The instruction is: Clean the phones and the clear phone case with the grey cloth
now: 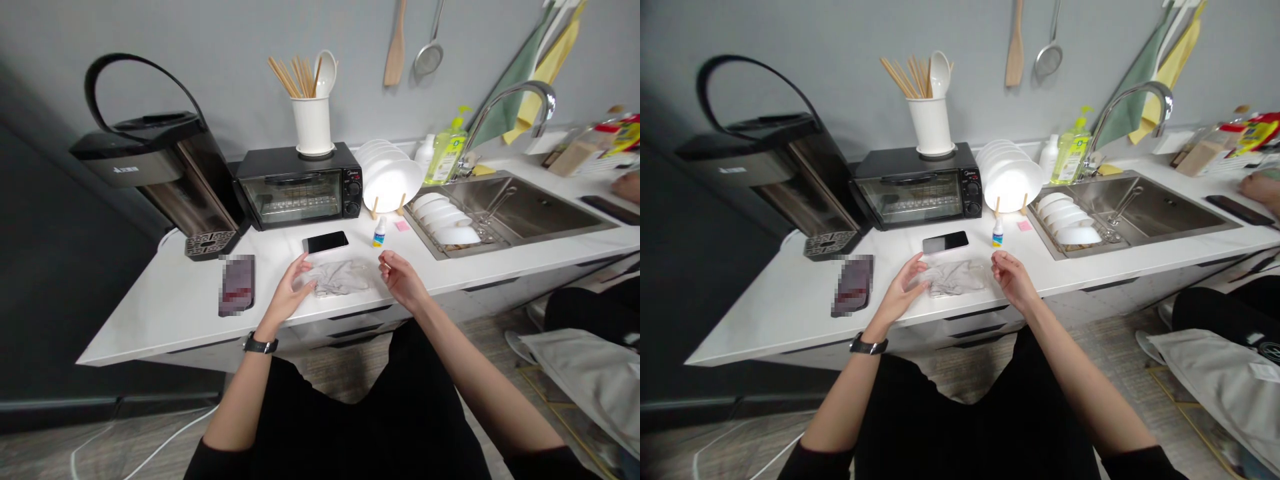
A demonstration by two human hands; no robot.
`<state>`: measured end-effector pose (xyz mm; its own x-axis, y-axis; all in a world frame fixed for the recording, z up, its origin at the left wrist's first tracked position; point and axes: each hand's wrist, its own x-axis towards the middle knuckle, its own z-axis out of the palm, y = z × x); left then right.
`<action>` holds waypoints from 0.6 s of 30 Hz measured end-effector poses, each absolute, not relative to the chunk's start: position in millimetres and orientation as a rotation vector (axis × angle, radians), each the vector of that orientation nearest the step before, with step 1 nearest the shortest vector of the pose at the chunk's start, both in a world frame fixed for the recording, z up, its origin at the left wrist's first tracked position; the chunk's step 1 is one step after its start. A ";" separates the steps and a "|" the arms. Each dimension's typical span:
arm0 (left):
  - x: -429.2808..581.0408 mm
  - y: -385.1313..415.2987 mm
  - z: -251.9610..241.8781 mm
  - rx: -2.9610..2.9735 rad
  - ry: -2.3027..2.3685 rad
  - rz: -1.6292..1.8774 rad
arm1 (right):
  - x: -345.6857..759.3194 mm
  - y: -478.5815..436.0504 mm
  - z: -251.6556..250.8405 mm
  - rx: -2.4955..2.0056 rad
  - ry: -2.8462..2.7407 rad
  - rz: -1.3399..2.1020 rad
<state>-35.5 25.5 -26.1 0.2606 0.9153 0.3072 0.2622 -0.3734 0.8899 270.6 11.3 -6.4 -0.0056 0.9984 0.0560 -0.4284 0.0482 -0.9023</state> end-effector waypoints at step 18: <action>-37.8 33.1 -32.1 1.813 1.082 1.093 | 218.8 28.1 -17.3 -0.988 -1.781 0.805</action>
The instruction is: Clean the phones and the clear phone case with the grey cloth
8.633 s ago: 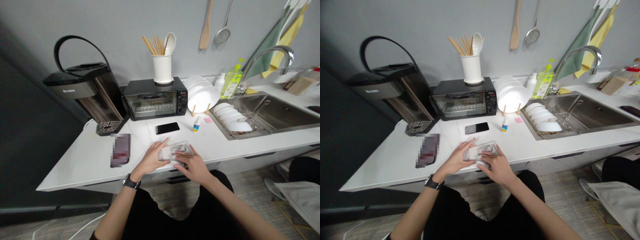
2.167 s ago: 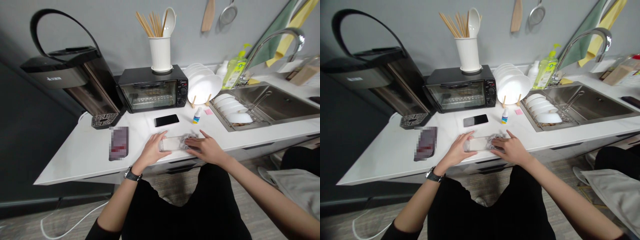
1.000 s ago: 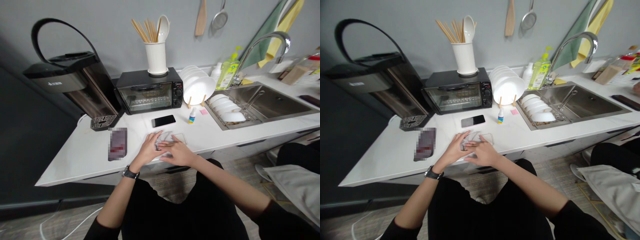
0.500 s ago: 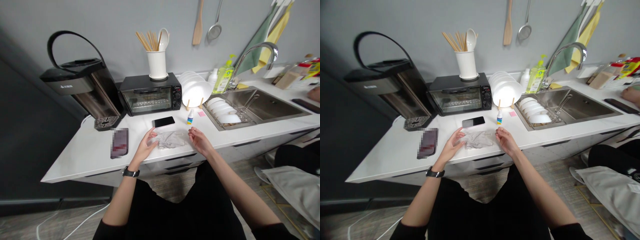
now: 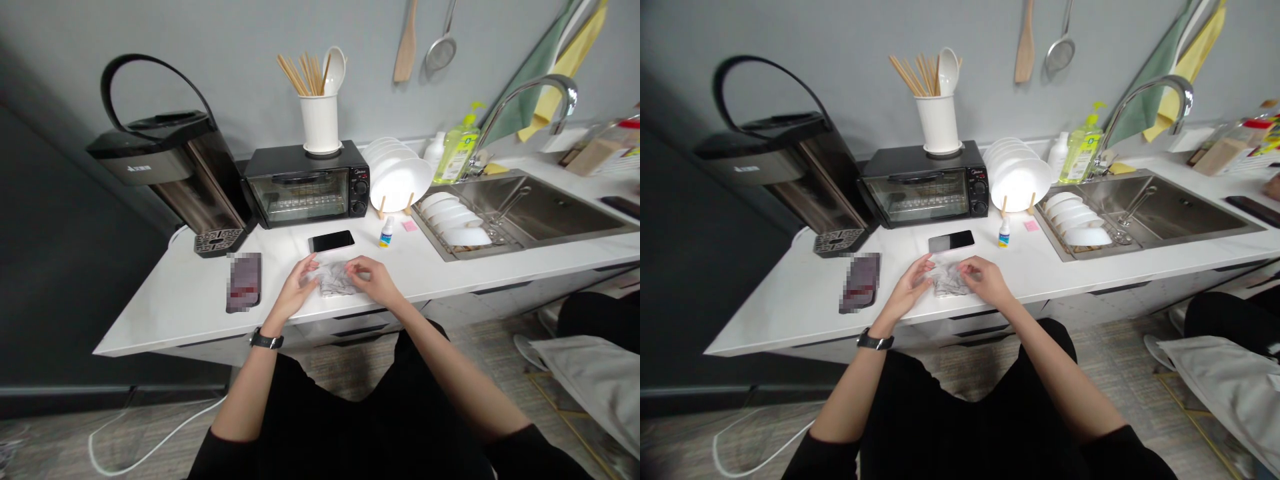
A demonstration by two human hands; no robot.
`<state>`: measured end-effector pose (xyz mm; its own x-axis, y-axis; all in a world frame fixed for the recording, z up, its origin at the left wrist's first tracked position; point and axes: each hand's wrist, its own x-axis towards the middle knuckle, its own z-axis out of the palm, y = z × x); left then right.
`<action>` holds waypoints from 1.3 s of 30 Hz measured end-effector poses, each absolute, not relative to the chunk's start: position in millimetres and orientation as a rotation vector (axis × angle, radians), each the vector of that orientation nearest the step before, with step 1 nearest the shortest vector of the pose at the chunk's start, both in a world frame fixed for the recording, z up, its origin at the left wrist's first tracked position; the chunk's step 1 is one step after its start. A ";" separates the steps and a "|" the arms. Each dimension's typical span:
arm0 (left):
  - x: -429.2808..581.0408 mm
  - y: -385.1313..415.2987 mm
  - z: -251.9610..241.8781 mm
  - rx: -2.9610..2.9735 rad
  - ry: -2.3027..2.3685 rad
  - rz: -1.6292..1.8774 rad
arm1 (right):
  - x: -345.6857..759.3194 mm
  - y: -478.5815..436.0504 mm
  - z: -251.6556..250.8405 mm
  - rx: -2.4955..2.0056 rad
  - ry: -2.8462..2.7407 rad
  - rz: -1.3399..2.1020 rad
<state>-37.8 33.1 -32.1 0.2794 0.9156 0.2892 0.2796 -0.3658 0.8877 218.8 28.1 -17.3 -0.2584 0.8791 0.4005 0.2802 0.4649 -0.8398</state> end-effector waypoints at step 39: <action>5.9 1.7 -33.3 2.075 1.432 1.044 | 193.3 -4.6 -28.5 -1.272 -1.974 -0.129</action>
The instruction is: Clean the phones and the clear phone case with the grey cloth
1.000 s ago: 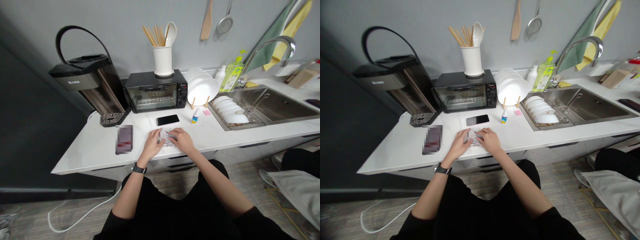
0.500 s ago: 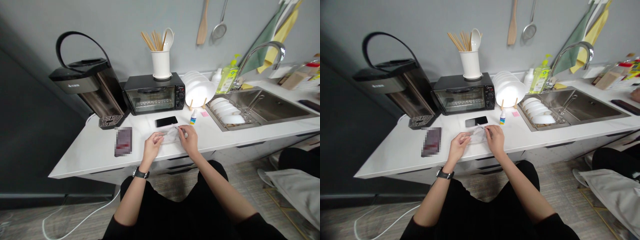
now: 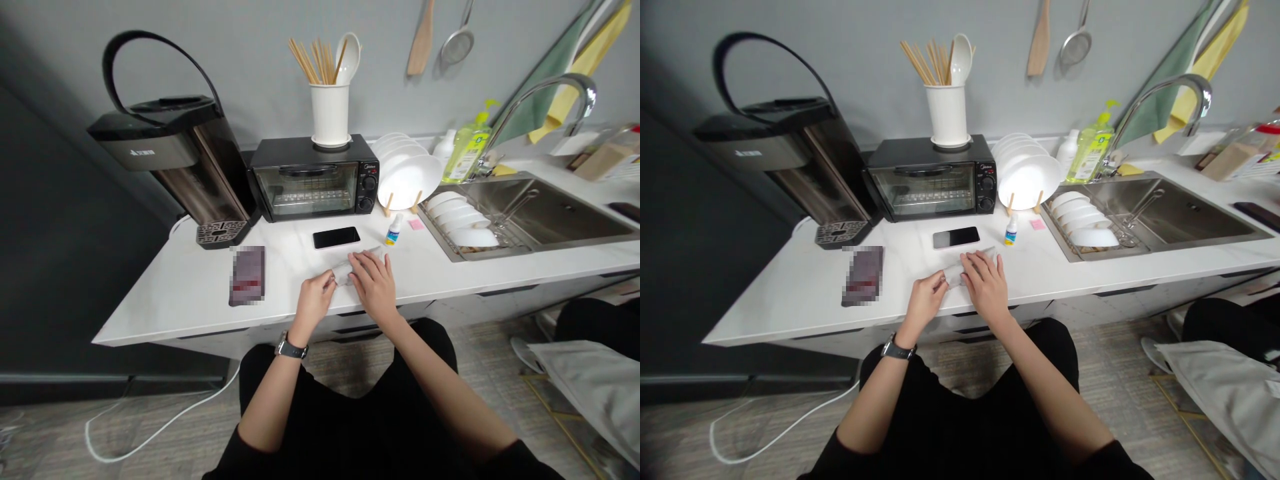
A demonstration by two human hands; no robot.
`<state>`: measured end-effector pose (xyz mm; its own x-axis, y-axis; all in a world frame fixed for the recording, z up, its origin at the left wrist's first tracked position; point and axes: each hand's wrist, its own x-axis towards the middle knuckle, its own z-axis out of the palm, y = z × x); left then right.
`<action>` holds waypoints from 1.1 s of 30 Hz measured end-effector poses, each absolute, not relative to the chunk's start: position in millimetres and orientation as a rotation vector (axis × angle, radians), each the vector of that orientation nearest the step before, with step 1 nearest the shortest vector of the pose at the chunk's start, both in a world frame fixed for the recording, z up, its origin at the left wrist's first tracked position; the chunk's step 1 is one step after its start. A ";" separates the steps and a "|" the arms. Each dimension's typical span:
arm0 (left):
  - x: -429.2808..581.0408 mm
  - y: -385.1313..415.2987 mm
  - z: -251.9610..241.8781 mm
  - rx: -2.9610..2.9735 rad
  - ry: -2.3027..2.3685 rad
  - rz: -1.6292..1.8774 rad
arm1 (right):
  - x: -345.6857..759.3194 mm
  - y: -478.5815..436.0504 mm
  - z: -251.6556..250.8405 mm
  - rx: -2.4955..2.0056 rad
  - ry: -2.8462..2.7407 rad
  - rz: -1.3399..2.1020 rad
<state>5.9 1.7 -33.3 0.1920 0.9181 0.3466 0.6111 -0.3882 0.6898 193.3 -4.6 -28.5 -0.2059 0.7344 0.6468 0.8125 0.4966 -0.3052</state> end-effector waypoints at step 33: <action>7.0 -4.9 -33.9 2.243 1.290 1.038 | 217.4 21.1 -16.8 -1.255 -2.197 -0.217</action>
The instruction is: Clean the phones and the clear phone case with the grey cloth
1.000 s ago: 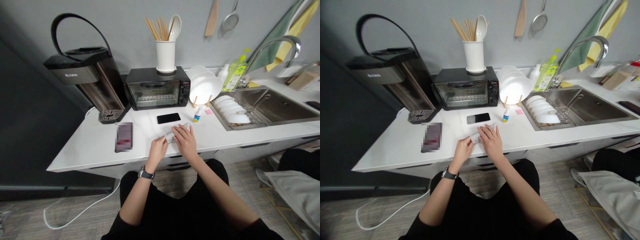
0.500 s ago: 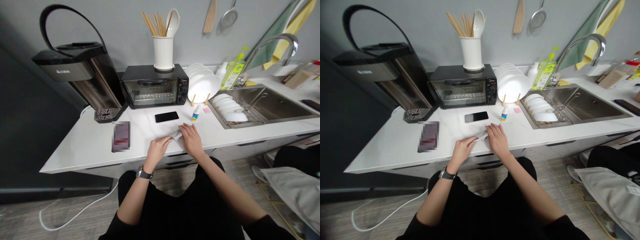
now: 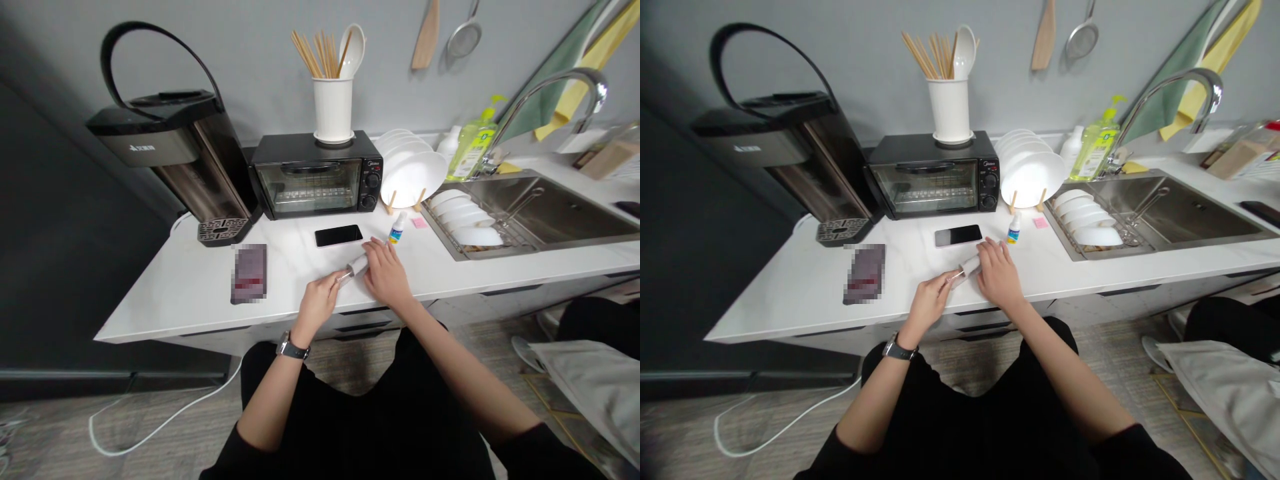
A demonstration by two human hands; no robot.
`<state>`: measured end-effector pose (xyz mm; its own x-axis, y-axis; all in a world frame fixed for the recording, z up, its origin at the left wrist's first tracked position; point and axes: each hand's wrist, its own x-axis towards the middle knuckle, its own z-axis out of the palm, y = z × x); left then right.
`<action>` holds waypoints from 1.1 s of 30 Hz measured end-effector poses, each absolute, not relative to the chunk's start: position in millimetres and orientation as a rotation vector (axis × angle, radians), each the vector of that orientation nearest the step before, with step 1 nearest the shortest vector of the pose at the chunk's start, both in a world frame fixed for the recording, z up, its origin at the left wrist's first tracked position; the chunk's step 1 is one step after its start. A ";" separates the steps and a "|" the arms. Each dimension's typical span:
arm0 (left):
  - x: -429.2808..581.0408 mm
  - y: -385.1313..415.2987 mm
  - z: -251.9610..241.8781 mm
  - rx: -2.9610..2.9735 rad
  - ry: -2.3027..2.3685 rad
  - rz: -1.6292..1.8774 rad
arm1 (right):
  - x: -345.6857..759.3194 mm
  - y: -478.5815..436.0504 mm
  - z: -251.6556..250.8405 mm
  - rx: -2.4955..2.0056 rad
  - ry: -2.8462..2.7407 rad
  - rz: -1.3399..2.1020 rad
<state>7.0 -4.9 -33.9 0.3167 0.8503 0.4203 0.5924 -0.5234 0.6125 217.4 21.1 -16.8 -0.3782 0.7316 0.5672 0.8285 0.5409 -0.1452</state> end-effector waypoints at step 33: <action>8.0 -5.1 -31.1 2.269 1.307 1.033 | 213.1 18.1 -22.1 -1.236 -2.225 -0.205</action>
<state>8.0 -5.1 -31.1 0.3178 0.8465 0.4271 0.6113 -0.5272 0.5902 213.1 18.1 -22.1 -0.4028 0.7283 0.5544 0.8172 0.5590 -0.1406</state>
